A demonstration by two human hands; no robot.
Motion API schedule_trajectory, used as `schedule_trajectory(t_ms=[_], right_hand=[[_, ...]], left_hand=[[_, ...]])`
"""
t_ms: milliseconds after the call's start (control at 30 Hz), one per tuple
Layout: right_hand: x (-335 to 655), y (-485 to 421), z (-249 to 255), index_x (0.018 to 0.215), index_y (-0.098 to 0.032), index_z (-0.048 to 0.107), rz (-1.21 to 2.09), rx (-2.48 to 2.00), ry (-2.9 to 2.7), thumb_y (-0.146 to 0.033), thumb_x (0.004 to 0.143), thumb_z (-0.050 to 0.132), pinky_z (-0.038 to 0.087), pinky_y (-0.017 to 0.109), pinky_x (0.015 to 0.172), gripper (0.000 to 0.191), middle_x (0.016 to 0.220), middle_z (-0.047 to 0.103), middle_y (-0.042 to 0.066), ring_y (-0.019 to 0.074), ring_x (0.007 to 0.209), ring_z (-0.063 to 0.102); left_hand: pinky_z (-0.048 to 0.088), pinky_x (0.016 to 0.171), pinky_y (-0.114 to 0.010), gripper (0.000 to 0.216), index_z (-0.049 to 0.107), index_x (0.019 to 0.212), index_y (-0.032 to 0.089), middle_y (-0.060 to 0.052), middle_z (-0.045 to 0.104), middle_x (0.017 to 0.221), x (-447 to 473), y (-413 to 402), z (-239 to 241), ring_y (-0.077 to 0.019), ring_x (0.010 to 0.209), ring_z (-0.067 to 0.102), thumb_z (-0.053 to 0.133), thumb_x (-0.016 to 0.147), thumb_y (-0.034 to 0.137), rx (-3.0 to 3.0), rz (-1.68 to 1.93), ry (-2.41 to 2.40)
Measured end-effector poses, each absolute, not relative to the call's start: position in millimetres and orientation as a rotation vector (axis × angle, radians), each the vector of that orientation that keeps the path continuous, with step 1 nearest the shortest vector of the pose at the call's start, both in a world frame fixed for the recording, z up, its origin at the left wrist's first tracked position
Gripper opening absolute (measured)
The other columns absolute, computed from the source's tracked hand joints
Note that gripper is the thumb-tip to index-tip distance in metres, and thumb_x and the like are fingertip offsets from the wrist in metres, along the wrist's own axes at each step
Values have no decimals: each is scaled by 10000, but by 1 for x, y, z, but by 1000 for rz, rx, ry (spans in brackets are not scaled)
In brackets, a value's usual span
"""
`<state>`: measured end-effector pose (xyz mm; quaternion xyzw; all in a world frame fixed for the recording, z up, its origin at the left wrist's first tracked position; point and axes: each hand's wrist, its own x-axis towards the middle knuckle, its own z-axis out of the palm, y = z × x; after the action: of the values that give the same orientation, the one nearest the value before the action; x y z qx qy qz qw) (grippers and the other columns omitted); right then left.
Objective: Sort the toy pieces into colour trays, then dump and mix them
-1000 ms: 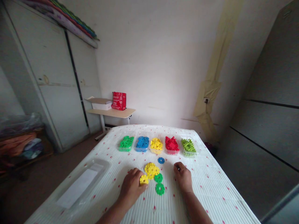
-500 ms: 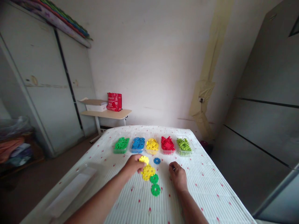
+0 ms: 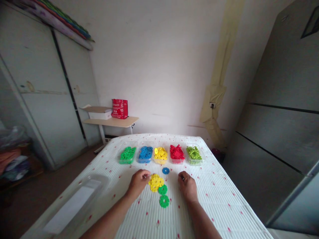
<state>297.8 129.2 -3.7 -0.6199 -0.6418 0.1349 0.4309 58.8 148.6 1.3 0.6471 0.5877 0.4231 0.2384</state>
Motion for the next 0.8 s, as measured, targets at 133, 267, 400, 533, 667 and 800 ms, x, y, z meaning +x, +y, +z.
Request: schedule_trajectory(t_ms=[133, 267, 400, 533, 667, 800], right_hand=[[297, 128, -2, 667, -201, 582, 321, -1551, -1602, -317, 742, 417, 388, 255, 552, 215, 579, 605, 17, 170, 557, 551], [297, 128, -2, 671, -199, 590, 302, -1554, -1614, -313, 738, 424, 388, 252, 560, 212, 604, 614, 19, 170, 572, 555], [297, 129, -2, 668, -194, 594, 295, -1559, -1625, -299, 732, 426, 383, 250, 556, 208, 613, 618, 23, 169, 569, 559], [297, 129, -1, 663, -198, 592, 295, -1564, -1632, -294, 731, 423, 381, 249, 553, 206, 600, 611, 18, 166, 558, 555], [297, 128, 0, 671, -198, 589, 298, -1583, -1636, -293, 735, 413, 381, 251, 556, 209, 606, 613, 21, 170, 566, 559], [296, 128, 1, 673, -195, 583, 293, -1598, -1648, -285, 736, 405, 379, 246, 561, 209, 618, 617, 26, 166, 573, 557]], left_hand=[[421, 821, -266, 242, 664, 897, 193, -37, 623, 897, 64, 140, 3, -169, 891, 565, 551, 684, 172, 1915, 1071, 1614], [396, 855, -262, 273, 673, 929, 239, -36, 599, 954, 72, 137, 8, -178, 933, 546, 597, 667, 232, 2028, 934, 1629], [400, 831, -250, 277, 675, 944, 251, -34, 586, 971, 75, 134, 8, -177, 932, 539, 589, 681, 242, 2084, 869, 1660], [387, 860, -254, 303, 656, 1000, 258, -36, 554, 1014, 74, 127, 6, -176, 969, 515, 561, 714, 226, 2124, 911, 1676], [394, 849, -246, 304, 659, 996, 257, -35, 531, 993, 74, 122, 4, -167, 958, 511, 554, 720, 185, 2149, 972, 1669], [410, 822, -240, 297, 666, 980, 264, -22, 544, 927, 74, 121, 1, -155, 901, 531, 557, 722, 165, 2160, 1011, 1628]])
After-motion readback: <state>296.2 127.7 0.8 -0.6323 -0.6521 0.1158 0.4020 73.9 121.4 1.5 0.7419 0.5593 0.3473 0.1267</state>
